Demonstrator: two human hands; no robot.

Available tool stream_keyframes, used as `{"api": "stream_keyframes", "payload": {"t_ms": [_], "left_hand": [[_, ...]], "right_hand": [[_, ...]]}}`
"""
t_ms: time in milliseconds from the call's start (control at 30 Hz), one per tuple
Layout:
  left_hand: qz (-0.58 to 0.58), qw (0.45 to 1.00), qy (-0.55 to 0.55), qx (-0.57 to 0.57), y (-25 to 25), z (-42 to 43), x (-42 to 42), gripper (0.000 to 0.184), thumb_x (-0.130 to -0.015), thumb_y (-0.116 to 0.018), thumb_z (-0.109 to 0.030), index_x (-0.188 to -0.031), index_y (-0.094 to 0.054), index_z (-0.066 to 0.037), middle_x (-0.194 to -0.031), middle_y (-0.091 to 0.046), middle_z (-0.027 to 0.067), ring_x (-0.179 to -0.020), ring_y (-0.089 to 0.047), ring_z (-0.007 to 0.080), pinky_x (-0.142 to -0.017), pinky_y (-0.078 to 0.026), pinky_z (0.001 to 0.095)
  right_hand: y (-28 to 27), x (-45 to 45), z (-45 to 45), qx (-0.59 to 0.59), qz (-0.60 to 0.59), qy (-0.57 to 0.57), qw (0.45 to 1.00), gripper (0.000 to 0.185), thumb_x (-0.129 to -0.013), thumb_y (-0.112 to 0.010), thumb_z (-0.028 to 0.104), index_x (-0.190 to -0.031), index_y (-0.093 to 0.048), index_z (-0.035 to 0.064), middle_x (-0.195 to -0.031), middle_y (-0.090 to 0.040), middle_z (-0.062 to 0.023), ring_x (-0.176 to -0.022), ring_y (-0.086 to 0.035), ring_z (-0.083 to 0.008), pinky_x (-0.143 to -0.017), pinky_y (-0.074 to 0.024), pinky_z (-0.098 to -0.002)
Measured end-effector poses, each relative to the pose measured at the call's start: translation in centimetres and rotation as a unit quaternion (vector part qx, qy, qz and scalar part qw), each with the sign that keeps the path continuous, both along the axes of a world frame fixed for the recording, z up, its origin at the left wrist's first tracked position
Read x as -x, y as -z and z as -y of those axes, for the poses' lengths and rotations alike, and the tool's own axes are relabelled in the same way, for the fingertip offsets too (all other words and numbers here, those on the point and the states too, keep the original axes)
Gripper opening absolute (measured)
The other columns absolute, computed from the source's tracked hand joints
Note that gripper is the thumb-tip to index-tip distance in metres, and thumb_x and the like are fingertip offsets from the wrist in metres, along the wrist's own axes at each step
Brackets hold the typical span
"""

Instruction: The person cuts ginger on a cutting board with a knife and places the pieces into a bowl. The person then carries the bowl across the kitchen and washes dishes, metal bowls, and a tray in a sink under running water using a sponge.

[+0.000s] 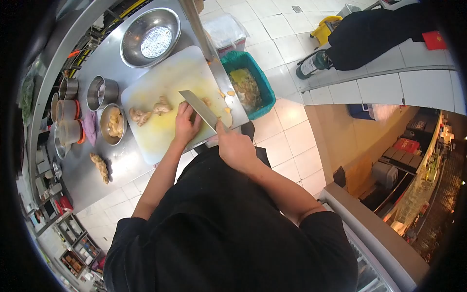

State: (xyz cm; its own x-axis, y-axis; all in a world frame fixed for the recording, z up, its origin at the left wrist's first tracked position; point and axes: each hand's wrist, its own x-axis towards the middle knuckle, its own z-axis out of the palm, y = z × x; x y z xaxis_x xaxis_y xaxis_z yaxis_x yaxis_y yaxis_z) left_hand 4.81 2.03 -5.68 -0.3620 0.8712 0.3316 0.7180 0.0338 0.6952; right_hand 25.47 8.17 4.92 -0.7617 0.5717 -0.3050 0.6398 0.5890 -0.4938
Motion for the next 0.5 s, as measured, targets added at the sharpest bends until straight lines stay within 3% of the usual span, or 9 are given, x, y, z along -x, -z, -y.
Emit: {"api": "stream_keyframes", "payload": {"t_ms": [167, 233, 500], "left_hand": [[0.019, 1.000, 0.012, 0.001, -0.3, 0.0, 0.1, 0.029, -0.084, -0.072, -0.003, -0.113, -0.070, 0.000, -0.117, -0.065, 0.0168, -0.109, -0.060, 0.0381, -0.093, -0.052, 0.0439], [0.018, 1.000, 0.014, -0.001, -0.3, 0.0, 0.2, 0.029, -0.085, -0.073, -0.003, -0.114, -0.071, 0.000, -0.116, -0.065, 0.0168, -0.108, -0.060, 0.0379, -0.093, -0.052, 0.0434], [0.009, 1.000, 0.008, -0.009, 0.2, -0.2, 0.2, 0.026, -0.086, -0.074, -0.004, -0.112, -0.071, -0.002, -0.114, -0.065, 0.0155, -0.106, -0.061, 0.0357, -0.091, -0.052, 0.0427]], "right_hand": [[-0.1, -0.4, 1.6, 0.035, 0.002, 0.030, 0.999, 0.056, -0.092, -0.056, 0.012, -0.145, -0.046, -0.0052, -0.082, -0.069, -0.0245, -0.072, -0.069, -0.0445, -0.066, -0.0555, -0.0551], [-0.4, -0.2, 1.7, 0.021, -0.012, 0.023, 0.999, 0.054, -0.093, -0.052, 0.013, -0.143, -0.049, -0.0081, -0.084, -0.071, -0.0302, -0.068, -0.073, -0.0411, -0.061, -0.0585, -0.0518], [0.1, 1.0, 0.7, 0.058, -0.035, 0.057, 0.996, 0.051, -0.093, -0.054, 0.009, -0.139, -0.051, -0.0115, -0.083, -0.070, -0.0287, -0.073, -0.072, -0.0426, -0.067, -0.0578, -0.0528]]}}
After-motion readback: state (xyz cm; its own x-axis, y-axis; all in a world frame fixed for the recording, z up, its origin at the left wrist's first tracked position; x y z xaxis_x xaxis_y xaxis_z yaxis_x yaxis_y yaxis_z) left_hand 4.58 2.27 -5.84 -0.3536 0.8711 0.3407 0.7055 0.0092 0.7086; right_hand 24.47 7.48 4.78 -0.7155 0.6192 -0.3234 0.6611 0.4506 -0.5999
